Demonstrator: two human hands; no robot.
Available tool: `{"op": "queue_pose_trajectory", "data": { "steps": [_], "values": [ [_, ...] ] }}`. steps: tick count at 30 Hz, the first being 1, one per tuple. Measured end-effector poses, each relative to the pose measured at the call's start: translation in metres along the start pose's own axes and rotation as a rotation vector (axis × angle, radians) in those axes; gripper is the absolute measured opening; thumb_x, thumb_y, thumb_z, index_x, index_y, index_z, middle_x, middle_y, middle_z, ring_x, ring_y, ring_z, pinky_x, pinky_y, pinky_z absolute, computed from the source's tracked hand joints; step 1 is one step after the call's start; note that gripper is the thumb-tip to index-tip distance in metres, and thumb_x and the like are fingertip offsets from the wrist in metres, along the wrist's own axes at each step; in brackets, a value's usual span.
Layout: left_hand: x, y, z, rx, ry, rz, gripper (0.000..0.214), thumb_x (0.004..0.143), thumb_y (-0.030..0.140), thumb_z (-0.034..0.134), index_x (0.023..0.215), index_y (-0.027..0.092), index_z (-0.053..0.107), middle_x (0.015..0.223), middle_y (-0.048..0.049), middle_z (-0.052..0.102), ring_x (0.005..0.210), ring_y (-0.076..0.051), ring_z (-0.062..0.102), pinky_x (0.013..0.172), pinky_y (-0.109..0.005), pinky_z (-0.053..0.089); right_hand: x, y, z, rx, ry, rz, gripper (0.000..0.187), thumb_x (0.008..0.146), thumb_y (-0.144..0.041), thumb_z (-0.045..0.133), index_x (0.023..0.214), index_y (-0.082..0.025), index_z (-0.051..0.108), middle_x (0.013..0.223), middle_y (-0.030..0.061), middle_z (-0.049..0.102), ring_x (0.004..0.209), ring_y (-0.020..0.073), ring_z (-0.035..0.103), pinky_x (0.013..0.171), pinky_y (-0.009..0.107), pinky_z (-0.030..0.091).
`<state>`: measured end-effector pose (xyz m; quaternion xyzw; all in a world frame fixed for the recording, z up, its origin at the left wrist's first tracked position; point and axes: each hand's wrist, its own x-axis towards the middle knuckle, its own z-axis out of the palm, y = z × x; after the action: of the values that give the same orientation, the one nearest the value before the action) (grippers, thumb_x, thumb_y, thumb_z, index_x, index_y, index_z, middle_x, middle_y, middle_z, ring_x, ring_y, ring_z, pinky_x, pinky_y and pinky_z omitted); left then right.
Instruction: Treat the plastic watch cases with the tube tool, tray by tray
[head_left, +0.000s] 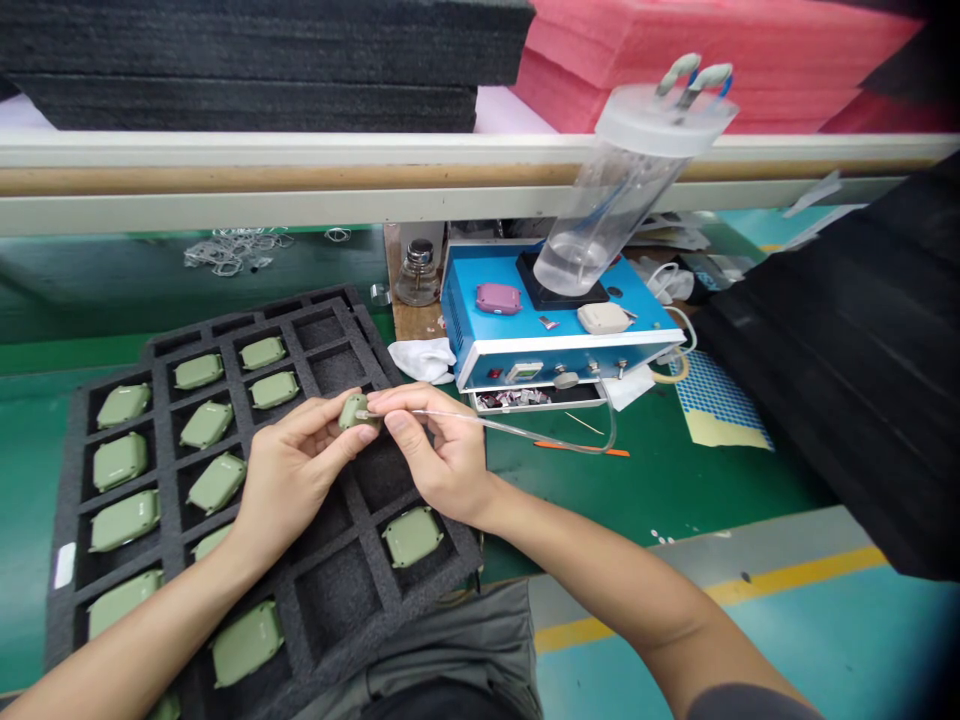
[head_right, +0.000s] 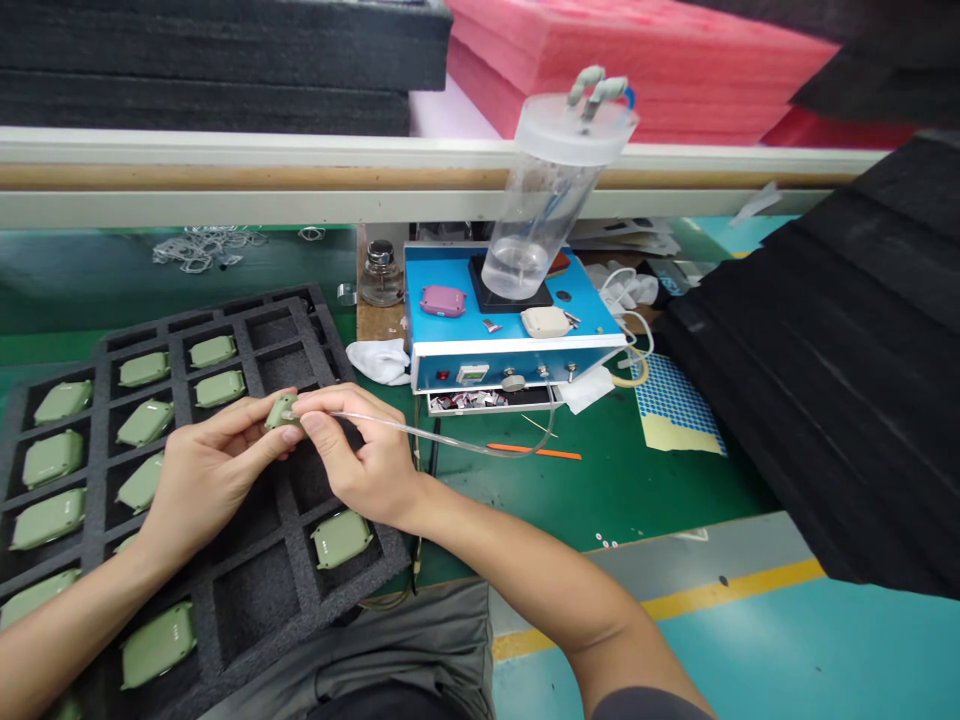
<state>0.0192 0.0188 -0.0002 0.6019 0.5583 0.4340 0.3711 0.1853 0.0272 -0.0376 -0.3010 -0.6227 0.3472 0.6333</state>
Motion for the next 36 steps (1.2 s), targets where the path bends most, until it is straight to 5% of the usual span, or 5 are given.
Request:
{"op": "queue_pose_trajectory", "data": {
  "steps": [22, 36],
  "values": [
    [-0.0034, -0.0075, 0.0034, -0.168, -0.013, 0.015, 0.037, 0.076, 0.031, 0.085, 0.109, 0.014, 0.084, 0.086, -0.0052, 0.07, 0.075, -0.014, 0.062, 0.068, -0.025, 0.052, -0.009, 0.0006, 0.0009, 0.045, 0.006, 0.01, 0.014, 0.102, -0.023, 0.059, 0.106, -0.023, 0.073, 0.105, 0.0065, 0.076, 0.102, 0.0207, 0.074, 0.093, 0.038, 0.061],
    [-0.001, -0.003, 0.0007, -0.102, -0.024, 0.011, 0.04, 0.077, 0.034, 0.085, 0.111, 0.014, 0.083, 0.089, -0.0059, 0.073, 0.071, -0.013, 0.061, 0.067, -0.024, 0.052, -0.0045, 0.002, 0.0008, 0.028, -0.001, -0.016, 0.014, 0.102, -0.023, 0.058, 0.104, -0.023, 0.072, 0.104, 0.0066, 0.076, 0.102, 0.021, 0.074, 0.093, 0.039, 0.061]
  ]
}}
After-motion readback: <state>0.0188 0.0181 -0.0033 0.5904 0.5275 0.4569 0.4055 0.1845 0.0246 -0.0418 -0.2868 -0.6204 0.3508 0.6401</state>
